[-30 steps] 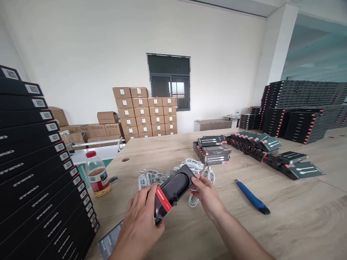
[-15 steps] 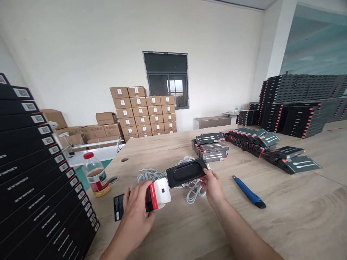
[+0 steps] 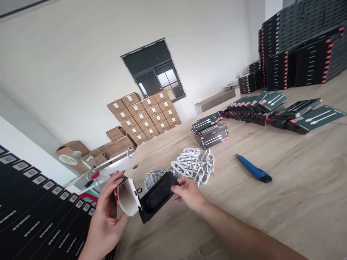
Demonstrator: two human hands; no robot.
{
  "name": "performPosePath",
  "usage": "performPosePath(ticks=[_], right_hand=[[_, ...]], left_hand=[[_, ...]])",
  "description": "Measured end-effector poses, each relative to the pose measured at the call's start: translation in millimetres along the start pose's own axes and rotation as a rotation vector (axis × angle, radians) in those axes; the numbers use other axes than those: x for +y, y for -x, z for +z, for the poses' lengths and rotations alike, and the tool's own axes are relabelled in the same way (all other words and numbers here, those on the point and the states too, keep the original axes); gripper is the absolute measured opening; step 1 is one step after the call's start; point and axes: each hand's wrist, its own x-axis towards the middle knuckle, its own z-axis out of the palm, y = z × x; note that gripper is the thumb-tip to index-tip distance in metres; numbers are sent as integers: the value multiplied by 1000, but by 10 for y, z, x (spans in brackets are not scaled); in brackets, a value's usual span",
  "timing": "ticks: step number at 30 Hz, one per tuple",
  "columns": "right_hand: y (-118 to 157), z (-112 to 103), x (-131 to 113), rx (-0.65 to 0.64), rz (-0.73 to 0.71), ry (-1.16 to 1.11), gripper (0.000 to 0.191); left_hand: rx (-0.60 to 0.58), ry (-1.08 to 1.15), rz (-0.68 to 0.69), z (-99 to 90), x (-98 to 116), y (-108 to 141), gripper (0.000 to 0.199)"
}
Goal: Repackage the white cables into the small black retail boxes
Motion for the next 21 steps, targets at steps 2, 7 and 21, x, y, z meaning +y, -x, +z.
performPosePath(ticks=[2,7,21], right_hand=[[41,26,-3,-28,76,-35,32],[126,78,-51,-62,223,-145,17],[60,95,39,23,337,-270,10]], left_hand=[[-82,-91,66,-92,28,-138,58],[-424,-663,347,-118,53,-444,69],[-585,-1158,589,72,336,-681,62]])
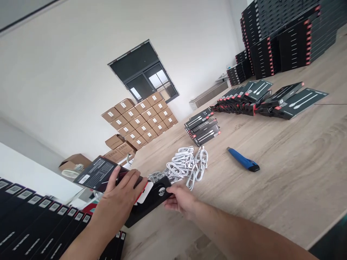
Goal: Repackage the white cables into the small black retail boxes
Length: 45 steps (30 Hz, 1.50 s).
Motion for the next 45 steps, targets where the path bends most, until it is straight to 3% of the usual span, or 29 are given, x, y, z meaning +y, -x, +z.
performPosePath(ticks=[2,7,11,16,23,29,33,35,40,42,45], right_hand=[[-10,-16,-23,23,-38,-10,15],[-46,-79,-186,115,-227,-62,30],[-62,-142,-319,151,-366,-141,36],[-94,-181,-368,133,-432,-136,42],[-148,-273,-479,141,-554,30,43],[-177,-317,-501,64,-514,211,37],[-173,-277,-349,31,-532,313,57],[-140,-247,-248,3,-622,409,67],[1,-180,-97,-171,-951,775,37],[30,-156,-89,-210,-938,775,35],[21,-124,-90,-236,-759,578,39]], left_hand=[[-44,-35,-80,0,-106,28,61],[-154,47,-448,126,-261,212,56],[-270,270,-611,266,-92,293,60],[-350,493,-697,388,202,197,63],[-291,665,-778,518,337,60,69],[-228,786,-722,682,429,142,74],[-114,877,-666,732,577,180,76],[-42,904,-672,723,659,171,75],[151,936,-685,657,814,148,75],[200,948,-703,639,868,172,80],[266,998,-701,643,972,247,87]])
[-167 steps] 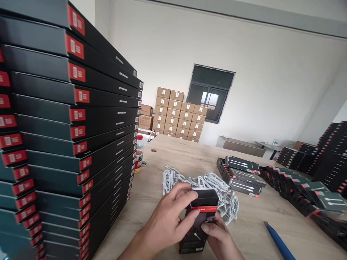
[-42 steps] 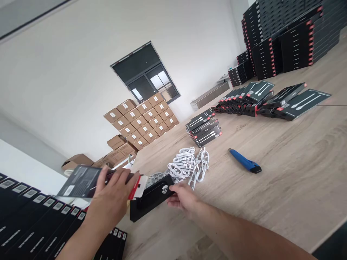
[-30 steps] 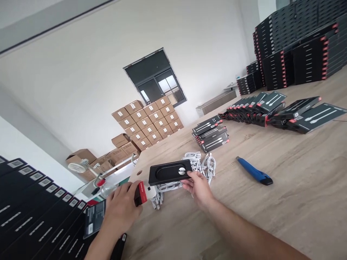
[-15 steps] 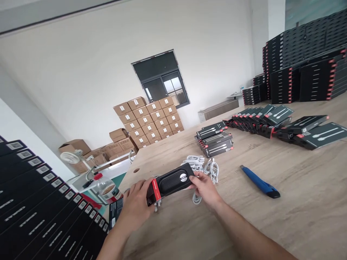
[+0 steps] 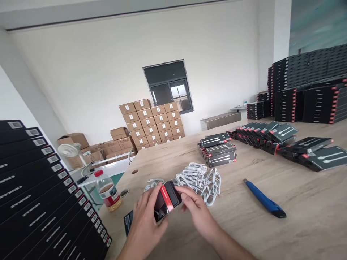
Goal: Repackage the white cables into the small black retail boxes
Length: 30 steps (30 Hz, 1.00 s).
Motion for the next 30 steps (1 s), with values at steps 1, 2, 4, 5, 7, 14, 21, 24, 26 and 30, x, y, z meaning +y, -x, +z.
performPosePath(ticks=[1,2,4,5,7,14,21,24,26,30], right_hand=[[-7,8,3,-5,58,-85,42],[-11,15,6,-25,106,-156,47],[-5,25,2,-98,173,-219,48],[4,28,-9,-136,186,-214,46],[25,24,-49,-189,191,-180,40],[55,0,-181,-266,233,-195,35],[118,81,-238,-268,313,-342,33],[108,75,-309,-163,342,-445,32],[82,55,-343,-94,360,-469,32],[23,26,-347,-35,321,-447,32]], left_hand=[[4,24,15,16,-8,49,89],[7,43,31,32,-19,97,91],[13,74,64,55,-44,187,92],[11,86,75,57,-56,223,92],[-2,113,83,41,-72,273,91],[-45,165,75,-54,-52,305,90],[-42,-6,217,-126,12,329,95],[7,-82,271,-157,45,316,75],[42,-114,269,-152,70,301,63],[116,-74,196,-94,107,276,47]])
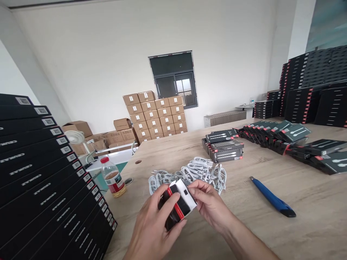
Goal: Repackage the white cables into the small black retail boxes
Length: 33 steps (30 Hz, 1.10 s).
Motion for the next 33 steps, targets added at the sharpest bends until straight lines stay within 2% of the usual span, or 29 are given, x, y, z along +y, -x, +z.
performPosePath(ticks=[3,7,10,15,19,21,25,28,31,33], right_hand=[[-10,-10,18,-2,-93,133,36],[76,-10,93,-41,-255,453,36],[180,-13,179,-99,-410,691,36],[242,-36,304,-140,-510,938,51],[204,-60,330,-75,-639,1002,45],[193,-61,299,-69,-709,1029,44],[196,-27,195,-111,-786,1053,40],[203,-6,157,-88,-816,1068,31],[217,-16,187,-50,-804,1050,22],[236,-29,226,-36,-781,984,18]], left_hand=[[126,84,-189,81,-7,-4,56],[249,286,-492,235,-27,-1,91],[278,428,-593,329,-10,14,95],[312,616,-590,334,66,54,76],[390,775,-583,265,125,46,39],[400,840,-579,235,140,34,26],[363,900,-581,183,130,32,18],[339,897,-545,147,106,42,15],[325,971,-515,119,99,41,10],[355,1050,-527,93,105,38,9]])
